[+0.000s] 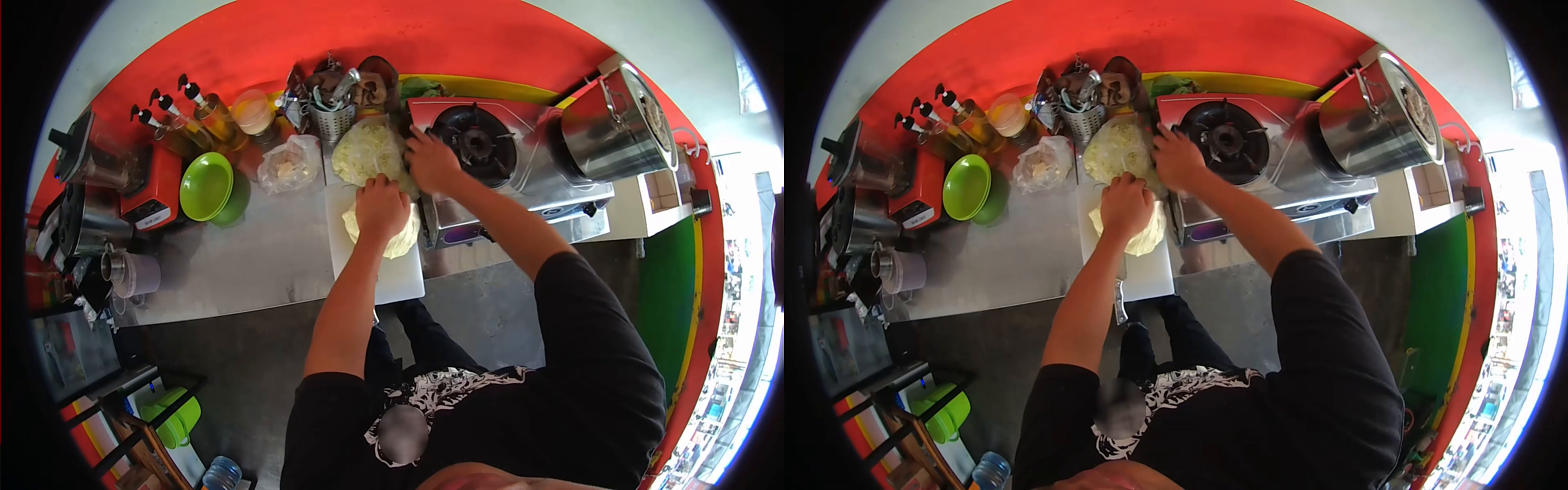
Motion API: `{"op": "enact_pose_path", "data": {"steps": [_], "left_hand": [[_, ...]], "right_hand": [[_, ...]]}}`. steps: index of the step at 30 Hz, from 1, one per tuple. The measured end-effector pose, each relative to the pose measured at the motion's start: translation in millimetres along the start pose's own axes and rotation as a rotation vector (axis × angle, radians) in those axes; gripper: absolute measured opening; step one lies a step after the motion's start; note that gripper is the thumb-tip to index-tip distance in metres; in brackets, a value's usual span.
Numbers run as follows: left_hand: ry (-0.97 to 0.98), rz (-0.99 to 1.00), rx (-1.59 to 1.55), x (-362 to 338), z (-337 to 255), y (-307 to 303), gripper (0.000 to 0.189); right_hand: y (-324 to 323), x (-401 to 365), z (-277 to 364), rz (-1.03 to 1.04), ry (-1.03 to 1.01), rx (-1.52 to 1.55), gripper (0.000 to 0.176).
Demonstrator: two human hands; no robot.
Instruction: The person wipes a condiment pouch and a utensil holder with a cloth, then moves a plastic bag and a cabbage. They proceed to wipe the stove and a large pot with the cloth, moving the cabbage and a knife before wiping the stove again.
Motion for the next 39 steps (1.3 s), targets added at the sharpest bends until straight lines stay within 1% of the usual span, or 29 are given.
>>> {"op": "enact_pose_path", "data": {"steps": [1,2,4,8,10,11,12,14,16,18,19,21,22,24,26,28,30,32,33,34,36,37,38,39], "left_hand": [[-0.001,0.021,0.030,0.4,-0.8,-0.8,0.028],[0.009,0.023,0.024,-0.4,-2.0,-2.6,0.028],[0.002,0.020,0.024,-0.9,-2.7,-6.1,0.028],[0.060,-0.053,0.026,-3.2,-5.2,-4.8,0.029],[0.086,-0.041,0.037,-5.4,-6.9,-6.3,0.031],[0.086,-0.038,0.027,-6.2,-7.5,-6.4,0.031],[0.084,-0.037,0.016,-5.9,-7.7,-6.3,0.031],[0.104,-0.046,0.020,-7.2,-9.7,-7.1,0.031],[0.117,-0.052,0.022,-9.9,-8.8,-4.7,0.031],[0.152,-0.108,0.006,-9.2,-8.4,-3.0,0.030],[0.158,-0.109,0.001,-7.1,-8.8,-4.1,0.030],[0.160,-0.059,0.010,-8.1,-11.6,-6.9,0.029],[0.161,-0.056,-0.003,-9.0,-13.3,-7.7,0.029],[0.160,-0.070,-0.002,-8.6,-14.3,-10.4,0.029],[0.157,-0.060,0.010,-7.6,-14.6,-8.5,0.029],[0.152,-0.064,0.009,-8.6,-14.8,-8.9,0.029],[0.158,-0.071,0.011,-5.3,-13.9,-7.2,0.029],[0.153,-0.068,0.011,-8.4,-16.0,-7.5,0.030],[0.132,-0.026,0.034,-5.5,-15.8,-6.8,0.030],[0.112,0.016,0.059,-4.0,-15.9,-7.2,0.030],[0.127,-0.014,0.042,-4.1,-16.2,-7.8,0.030],[0.142,-0.032,0.025,-5.6,-15.1,-8.2,0.030],[0.143,-0.034,0.028,-6.7,-13.9,-8.3,0.030],[0.148,-0.051,0.004,-7.7,-13.8,-8.9,0.030]], "right_hand": [[-1.8,-16.7,7.9,-0.035,0.019,0.094,0.029],[-6.1,-33.7,18.7,-0.030,0.029,0.089,0.029],[-15.7,-67.0,40.1,-0.014,0.072,0.239,0.025],[-21.5,-124.3,67.3,-0.084,0.176,0.314,0.026],[-22.6,-148.6,77.0,-0.154,0.216,0.367,0.033],[-22.5,-161.9,79.4,-0.112,0.240,0.368,0.043],[-23.6,-169.3,75.0,-0.120,0.255,0.365,0.043],[-20.6,-188.9,57.2,-0.118,0.487,0.439,0.049],[4.6,-219.9,9.9,-0.250,0.728,0.555,0.053],[15.5,-238.5,-38.4,-0.232,0.871,0.490,0.055],[22.8,-233.6,-60.7,-0.233,0.875,0.484,0.055],[36.5,-244.1,-102.8,-0.205,1.101,0.329,0.063],[37.3,-241.9,-103.8,-0.197,1.105,0.316,0.063],[36.8,-212.5,-88.4,-0.207,1.176,0.245,0.070],[25.7,-184.8,-42.0,-0.276,1.090,0.356,0.071],[9.1,-175.5,2.8,-0.295,1.095,0.430,0.070],[0.4,-169.0,41.1,-0.303,0.962,0.462,0.063],[-9.1,-165.8,60.3,-0.292,0.748,0.617,0.055],[-16.8,-167.9,68.0,-0.310,0.634,0.674,0.038],[-17.4,-175.7,65.8,-0.314,0.636,0.674,0.038],[-13.2,-188.0,63.8,-0.178,0.321,0.878,0.031],[-25.2,-199.3,47.4,-0.225,0.486,0.876,0.030],[-36.3,-212.4,26.7,-0.319,0.643,0.876,0.029],[-38.9,-226.8,2.2,-0.479,0.778,0.877,0.027]]}}
Point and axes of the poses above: each hand's wrist, its own x-axis towards the middle knuckle, its own y-axis out of the palm, z = x × y, the point moved 5 cm from there along x, towards the middle knuckle, and after that the axes turned 4 degrees about z, right-handed, at the moved point
